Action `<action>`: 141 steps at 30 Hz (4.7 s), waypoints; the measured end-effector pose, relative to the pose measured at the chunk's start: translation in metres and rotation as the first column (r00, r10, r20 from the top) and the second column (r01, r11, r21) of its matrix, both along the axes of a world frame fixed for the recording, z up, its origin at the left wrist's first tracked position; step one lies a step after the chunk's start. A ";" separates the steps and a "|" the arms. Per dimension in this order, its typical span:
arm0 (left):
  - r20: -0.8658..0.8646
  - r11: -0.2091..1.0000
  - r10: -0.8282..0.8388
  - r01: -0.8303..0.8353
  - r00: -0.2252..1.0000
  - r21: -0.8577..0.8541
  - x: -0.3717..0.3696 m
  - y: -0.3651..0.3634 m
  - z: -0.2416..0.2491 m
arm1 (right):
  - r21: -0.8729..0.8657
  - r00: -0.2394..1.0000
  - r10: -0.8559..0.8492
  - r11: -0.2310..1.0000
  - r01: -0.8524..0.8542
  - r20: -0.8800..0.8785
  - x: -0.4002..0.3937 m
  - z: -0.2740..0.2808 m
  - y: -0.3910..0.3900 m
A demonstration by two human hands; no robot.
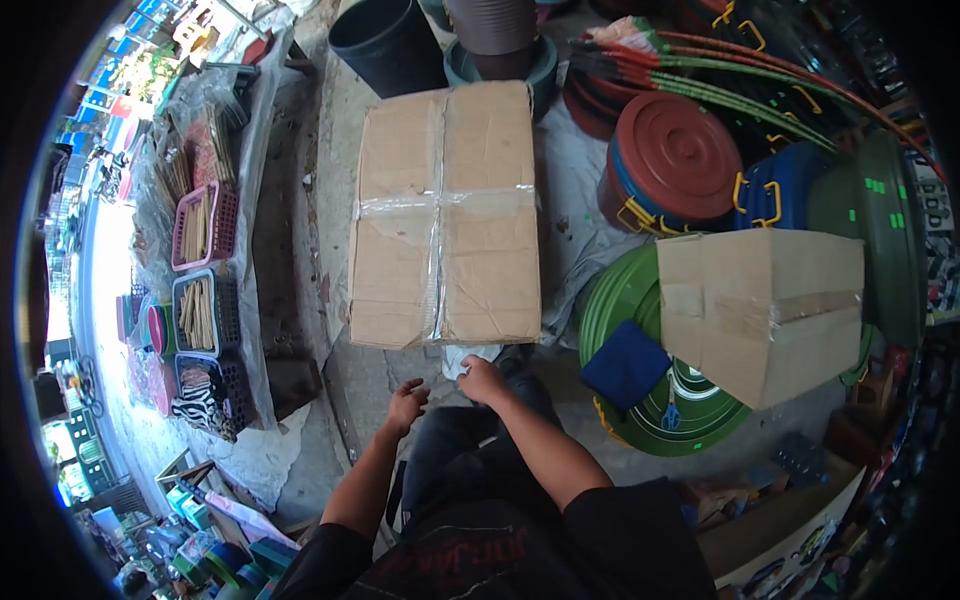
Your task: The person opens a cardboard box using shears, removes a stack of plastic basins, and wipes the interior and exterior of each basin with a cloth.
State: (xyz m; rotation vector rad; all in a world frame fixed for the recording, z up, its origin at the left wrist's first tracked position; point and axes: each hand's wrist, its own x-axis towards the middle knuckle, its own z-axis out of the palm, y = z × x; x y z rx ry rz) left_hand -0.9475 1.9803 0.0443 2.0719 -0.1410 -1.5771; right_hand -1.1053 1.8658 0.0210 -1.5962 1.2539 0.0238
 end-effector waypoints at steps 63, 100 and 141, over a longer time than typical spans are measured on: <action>0.070 0.940 -0.142 0.157 0.987 -0.302 0.028 -0.006 -0.171 | 0.430 0.427 -0.898 0.345 0.834 -0.107 0.120 -0.083 0.010; 0.681 -0.416 -0.607 0.894 -0.410 0.167 0.060 -0.154 -0.057 | 0.089 0.564 -0.819 0.572 0.815 0.103 0.113 -0.099 0.063; 0.712 -0.323 -0.643 0.943 -0.284 0.084 0.056 -0.144 -0.049 | -0.463 0.350 -0.914 0.224 0.858 0.206 -0.065 0.010 0.079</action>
